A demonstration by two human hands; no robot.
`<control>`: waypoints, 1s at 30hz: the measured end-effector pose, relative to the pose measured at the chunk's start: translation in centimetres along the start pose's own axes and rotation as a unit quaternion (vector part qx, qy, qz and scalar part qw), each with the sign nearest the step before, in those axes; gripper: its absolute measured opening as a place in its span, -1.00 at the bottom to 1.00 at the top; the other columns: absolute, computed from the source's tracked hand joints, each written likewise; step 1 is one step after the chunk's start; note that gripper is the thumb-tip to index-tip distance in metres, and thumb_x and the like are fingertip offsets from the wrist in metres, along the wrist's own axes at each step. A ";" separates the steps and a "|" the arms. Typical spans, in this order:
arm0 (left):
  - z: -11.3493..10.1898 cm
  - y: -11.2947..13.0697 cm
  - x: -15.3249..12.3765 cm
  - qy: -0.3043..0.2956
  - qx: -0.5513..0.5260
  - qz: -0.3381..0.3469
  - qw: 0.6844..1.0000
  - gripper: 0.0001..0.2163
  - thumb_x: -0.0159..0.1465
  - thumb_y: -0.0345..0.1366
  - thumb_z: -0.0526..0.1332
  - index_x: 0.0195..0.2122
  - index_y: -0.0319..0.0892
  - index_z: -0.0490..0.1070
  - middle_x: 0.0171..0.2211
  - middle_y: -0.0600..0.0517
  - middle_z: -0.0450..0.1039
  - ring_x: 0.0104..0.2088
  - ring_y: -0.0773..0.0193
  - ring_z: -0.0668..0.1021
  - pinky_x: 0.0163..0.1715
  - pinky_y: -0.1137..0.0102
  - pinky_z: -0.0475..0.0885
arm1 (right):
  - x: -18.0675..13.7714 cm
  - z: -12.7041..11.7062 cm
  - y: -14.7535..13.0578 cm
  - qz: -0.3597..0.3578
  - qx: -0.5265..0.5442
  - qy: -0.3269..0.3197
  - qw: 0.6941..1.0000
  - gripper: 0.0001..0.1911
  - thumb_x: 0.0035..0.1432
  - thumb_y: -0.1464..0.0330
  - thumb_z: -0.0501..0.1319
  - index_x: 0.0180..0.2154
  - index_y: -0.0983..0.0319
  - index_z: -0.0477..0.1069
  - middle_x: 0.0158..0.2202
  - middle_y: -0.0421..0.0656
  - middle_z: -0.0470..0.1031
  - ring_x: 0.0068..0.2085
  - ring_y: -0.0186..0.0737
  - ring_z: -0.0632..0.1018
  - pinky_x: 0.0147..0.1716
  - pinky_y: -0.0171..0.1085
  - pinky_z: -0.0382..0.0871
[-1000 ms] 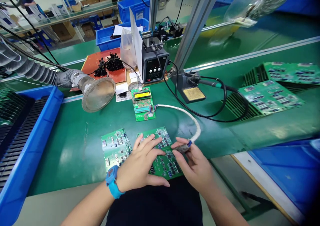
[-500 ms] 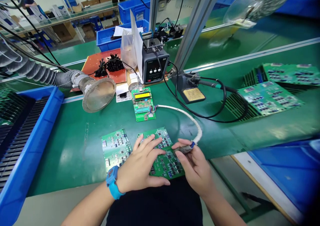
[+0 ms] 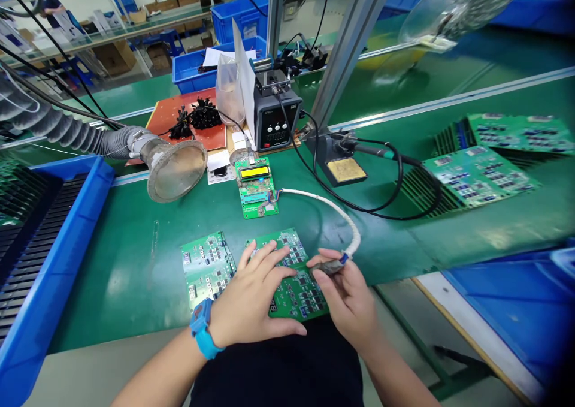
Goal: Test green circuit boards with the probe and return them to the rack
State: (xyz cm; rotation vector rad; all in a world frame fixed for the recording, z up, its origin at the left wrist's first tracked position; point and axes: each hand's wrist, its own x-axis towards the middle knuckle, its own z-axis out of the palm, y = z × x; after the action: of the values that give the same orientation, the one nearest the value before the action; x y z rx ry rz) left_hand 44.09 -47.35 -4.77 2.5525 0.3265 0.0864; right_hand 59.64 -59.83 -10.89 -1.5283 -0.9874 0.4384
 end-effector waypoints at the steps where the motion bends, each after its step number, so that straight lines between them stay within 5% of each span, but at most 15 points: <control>1: 0.0 0.0 0.0 -0.001 0.002 0.000 1.000 -0.30 0.07 0.13 0.36 0.11 -0.16 0.25 0.30 -0.16 0.09 0.33 -0.09 0.06 0.28 -0.15 -0.16 | 0.0 0.0 0.1 0.001 0.001 0.000 1.000 -0.73 0.31 0.36 0.11 0.04 0.10 0.26 -0.22 -0.16 0.47 -0.17 -0.28 0.53 -0.11 -0.32 0.43; 16: -0.2 0.6 0.2 -0.003 0.051 -0.044 0.998 -0.16 -0.05 0.19 0.39 0.18 -0.14 0.23 0.36 -0.33 -0.25 0.34 -0.30 -0.23 0.20 -0.23 -0.02 | 0.0 0.1 0.3 0.005 -0.001 -0.005 1.000 -0.72 0.30 0.35 0.12 0.05 0.09 0.25 -0.20 -0.15 0.46 -0.17 -0.25 0.53 -0.10 -0.27 0.43; 22: -0.6 0.7 0.9 -0.021 0.080 -0.065 0.994 0.03 -0.18 0.31 0.37 0.23 -0.22 0.19 0.34 -0.48 -0.29 0.32 -0.39 -0.16 0.19 -0.24 -0.02 | -0.1 0.0 0.4 0.007 -0.006 -0.001 1.000 -0.72 0.30 0.34 0.12 0.04 0.11 0.26 -0.20 -0.13 0.47 -0.17 -0.22 0.54 -0.11 -0.25 0.44; 30: -0.8 1.1 1.1 -0.023 0.082 -0.080 0.993 0.03 -0.24 0.29 0.40 0.20 -0.19 0.23 0.34 -0.44 -0.27 0.31 -0.43 -0.09 0.17 -0.24 0.02 | 0.0 0.0 0.4 0.004 -0.013 -0.001 1.000 -0.72 0.29 0.34 0.12 0.04 0.11 0.26 -0.21 -0.13 0.47 -0.18 -0.22 0.53 -0.11 -0.23 0.44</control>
State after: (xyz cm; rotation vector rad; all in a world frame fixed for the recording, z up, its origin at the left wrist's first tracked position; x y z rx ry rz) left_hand 45.32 -47.51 -3.48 2.6733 0.5390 -0.0624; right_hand 59.76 -59.80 -11.26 -1.5547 -0.9921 0.4335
